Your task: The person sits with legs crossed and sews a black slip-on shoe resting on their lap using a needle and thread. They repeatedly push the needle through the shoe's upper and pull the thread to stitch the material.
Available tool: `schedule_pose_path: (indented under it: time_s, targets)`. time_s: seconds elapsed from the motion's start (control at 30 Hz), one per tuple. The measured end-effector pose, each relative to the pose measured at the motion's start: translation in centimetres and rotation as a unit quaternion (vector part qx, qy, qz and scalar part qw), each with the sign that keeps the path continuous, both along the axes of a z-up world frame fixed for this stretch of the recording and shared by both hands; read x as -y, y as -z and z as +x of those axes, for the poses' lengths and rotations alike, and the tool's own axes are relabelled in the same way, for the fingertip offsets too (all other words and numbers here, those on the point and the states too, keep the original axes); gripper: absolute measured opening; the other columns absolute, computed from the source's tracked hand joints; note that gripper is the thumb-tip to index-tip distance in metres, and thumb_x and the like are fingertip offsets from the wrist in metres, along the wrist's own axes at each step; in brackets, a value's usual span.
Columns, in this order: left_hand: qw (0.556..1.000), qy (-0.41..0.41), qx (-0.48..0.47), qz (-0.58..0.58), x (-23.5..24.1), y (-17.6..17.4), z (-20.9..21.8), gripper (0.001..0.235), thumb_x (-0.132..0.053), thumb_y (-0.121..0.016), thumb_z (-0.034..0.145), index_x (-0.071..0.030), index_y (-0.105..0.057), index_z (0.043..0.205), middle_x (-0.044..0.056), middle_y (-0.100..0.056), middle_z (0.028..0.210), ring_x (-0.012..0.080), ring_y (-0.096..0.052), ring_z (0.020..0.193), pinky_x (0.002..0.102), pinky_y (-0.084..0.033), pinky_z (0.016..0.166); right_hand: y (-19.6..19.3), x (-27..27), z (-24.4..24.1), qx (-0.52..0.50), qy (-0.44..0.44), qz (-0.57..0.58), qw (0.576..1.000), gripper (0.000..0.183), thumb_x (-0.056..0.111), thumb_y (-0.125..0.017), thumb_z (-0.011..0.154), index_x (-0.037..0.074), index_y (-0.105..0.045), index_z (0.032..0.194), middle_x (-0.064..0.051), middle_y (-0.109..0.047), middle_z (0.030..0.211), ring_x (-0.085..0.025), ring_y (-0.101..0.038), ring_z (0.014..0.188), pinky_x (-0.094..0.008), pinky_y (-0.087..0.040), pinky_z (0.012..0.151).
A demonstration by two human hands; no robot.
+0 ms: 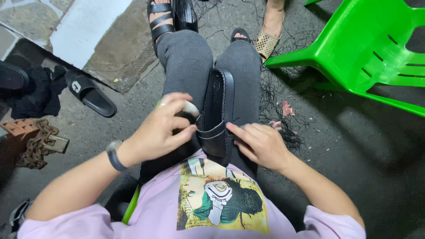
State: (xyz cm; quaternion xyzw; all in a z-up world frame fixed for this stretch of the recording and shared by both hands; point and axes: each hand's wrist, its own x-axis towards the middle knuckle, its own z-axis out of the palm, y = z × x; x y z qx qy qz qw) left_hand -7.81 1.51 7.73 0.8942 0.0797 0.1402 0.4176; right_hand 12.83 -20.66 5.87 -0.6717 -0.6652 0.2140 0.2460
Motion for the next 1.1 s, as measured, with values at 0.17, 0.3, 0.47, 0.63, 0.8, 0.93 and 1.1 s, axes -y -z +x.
schedule_pose_path:
  time_s: [0.17,0.3,0.47,0.63,0.8,0.93,1.1]
  targets:
    - [0.871,0.116,-0.01,-0.478,0.1,0.4,2.2,0.024,-0.019,-0.056,0.102,-0.009,-0.077,0.1,0.011,-0.075,0.106,0.0251,-0.068,0.114,0.041,-0.054,0.095,0.0,-1.5,0.0,0.182,-0.063,0.129,0.973,0.037,0.019,-0.054,0.098,0.014,-0.067,0.131,0.001,-0.047,0.059,-0.016,-0.051,0.049,-0.028,-0.048,0.048]
    - [0.809,-0.032,-0.109,-0.576,-0.5,3.6,2.3,0.027,-0.019,-0.057,0.102,-0.001,-0.074,0.092,0.005,-0.058,0.066,0.0146,-0.065,0.061,0.024,-0.054,0.053,0.8,-1.5,0.0,0.19,-0.077,0.117,0.972,0.04,0.015,-0.047,0.098,0.014,-0.067,0.132,0.001,-0.044,0.056,-0.015,-0.048,0.046,-0.029,-0.048,0.046]
    - [0.778,-0.129,-0.071,-0.61,-2.2,3.7,1.1,0.035,-0.024,-0.053,0.106,-0.001,-0.069,0.084,0.007,-0.058,0.056,0.0172,-0.07,0.066,0.021,-0.053,0.05,1.3,-0.2,0.5,0.132,-0.071,0.093,0.984,0.038,0.02,-0.05,0.101,0.015,-0.064,0.136,-0.001,-0.048,0.057,-0.018,-0.055,0.049,-0.031,-0.051,0.05]
    - [0.997,-0.06,0.04,0.04,-2.6,-2.0,1.4,0.026,-0.006,-0.064,0.083,0.001,-0.057,0.107,0.023,-0.061,0.112,0.0438,-0.057,0.106,0.058,-0.045,0.1,1.7,2.8,0.1,0.017,-0.05,-0.064,0.997,0.04,0.011,-0.05,0.101,0.014,-0.055,0.14,-0.015,-0.048,0.101,-0.033,-0.055,0.072,-0.044,-0.048,0.056]
    - [0.996,0.055,-0.073,0.007,4.9,4.0,0.0,0.089,-0.062,-0.081,0.07,-0.002,-0.052,0.128,0.017,-0.055,0.117,0.0391,-0.048,0.128,0.053,-0.036,0.104,0.1,1.5,0.1,0.05,-0.022,-0.051,0.997,0.037,0.021,-0.05,0.098,0.023,-0.066,0.132,-0.007,-0.053,0.089,-0.033,-0.065,0.068,-0.042,-0.055,0.06]
    - [0.992,0.058,-0.109,0.01,6.1,5.4,0.9,0.082,-0.058,-0.081,0.073,-0.003,-0.052,0.127,0.011,-0.053,0.108,0.0334,-0.052,0.119,0.047,-0.038,0.088,0.0,1.6,0.6,0.091,-0.034,-0.071,0.993,0.038,0.02,-0.052,0.096,0.029,-0.067,0.129,-0.005,-0.057,0.091,-0.028,-0.067,0.07,-0.039,-0.056,0.061]
    - [0.994,0.049,-0.098,-0.009,6.3,6.5,2.1,0.085,-0.064,-0.082,0.064,-0.006,-0.053,0.119,0.008,-0.052,0.102,0.0316,-0.054,0.109,0.045,-0.038,0.083,-0.6,1.3,0.3,0.164,-0.07,-0.067,0.982,0.035,0.018,-0.049,0.095,0.024,-0.068,0.124,-0.003,-0.058,0.085,-0.023,-0.065,0.065,-0.035,-0.055,0.057]
